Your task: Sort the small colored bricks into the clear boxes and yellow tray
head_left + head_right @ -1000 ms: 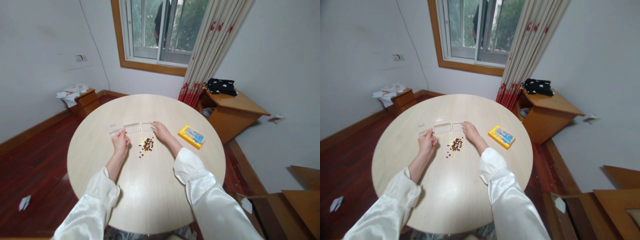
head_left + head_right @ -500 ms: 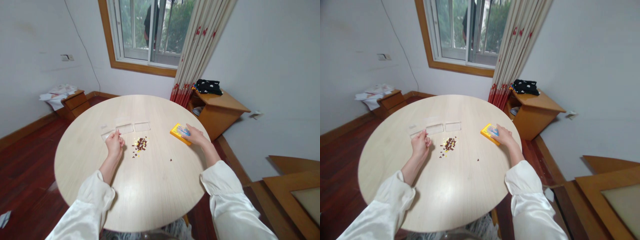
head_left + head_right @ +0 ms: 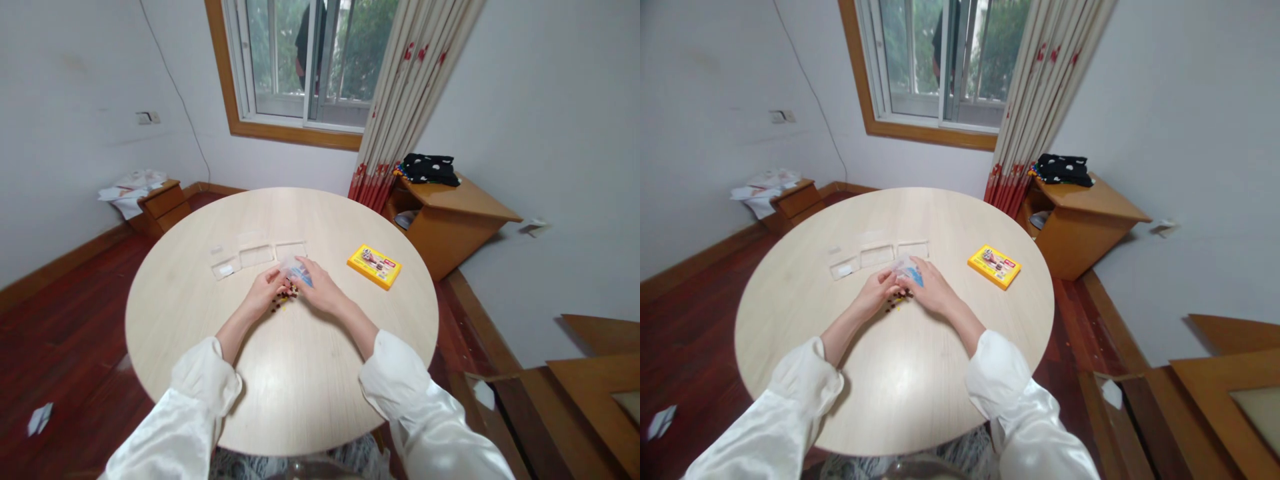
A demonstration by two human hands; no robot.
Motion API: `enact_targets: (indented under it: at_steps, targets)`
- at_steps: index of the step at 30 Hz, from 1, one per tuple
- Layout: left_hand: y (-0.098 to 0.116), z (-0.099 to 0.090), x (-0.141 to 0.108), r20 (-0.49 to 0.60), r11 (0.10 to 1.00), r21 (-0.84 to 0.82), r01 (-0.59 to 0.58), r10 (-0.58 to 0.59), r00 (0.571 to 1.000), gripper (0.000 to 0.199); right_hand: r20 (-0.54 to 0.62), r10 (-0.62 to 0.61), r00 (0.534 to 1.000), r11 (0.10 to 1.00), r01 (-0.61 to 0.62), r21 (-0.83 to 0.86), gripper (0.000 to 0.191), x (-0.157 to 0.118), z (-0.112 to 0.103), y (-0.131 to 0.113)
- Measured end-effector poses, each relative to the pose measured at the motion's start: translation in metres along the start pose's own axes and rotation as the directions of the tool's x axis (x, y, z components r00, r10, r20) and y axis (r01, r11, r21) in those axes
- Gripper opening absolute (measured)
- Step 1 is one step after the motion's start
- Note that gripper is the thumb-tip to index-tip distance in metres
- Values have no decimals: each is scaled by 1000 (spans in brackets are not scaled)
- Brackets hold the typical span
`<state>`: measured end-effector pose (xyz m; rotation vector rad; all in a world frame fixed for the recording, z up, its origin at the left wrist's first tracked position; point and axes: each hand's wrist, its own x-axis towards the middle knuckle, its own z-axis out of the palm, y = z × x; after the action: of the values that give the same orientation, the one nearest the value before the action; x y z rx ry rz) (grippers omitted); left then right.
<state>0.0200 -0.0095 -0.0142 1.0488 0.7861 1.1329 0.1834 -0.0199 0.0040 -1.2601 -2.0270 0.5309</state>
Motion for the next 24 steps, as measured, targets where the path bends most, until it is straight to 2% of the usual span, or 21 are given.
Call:
enact_targets:
  at_steps: [2,5,12,20,24]
  targets:
    - [-1,-1,1,0,999,-32,-23,23,1000,50,-1,-7,1000,1000,7,28,55,-1,14,-7]
    - [0,-1,3,-52,998,-44,-41,39,998,48,4,-27,1000,999,27,38,55,-3,21,-9]
    - [6,2,1,-81,996,0,-87,87,993,43,2,-133,991,991,133,-17,54,-4,25,1]
    - [6,3,-2,-67,996,12,-91,91,994,41,9,-149,989,984,149,-97,57,-5,25,0]
    - [5,3,-2,-64,996,7,-90,90,994,40,-22,-171,985,980,167,-107,51,-4,24,-1]
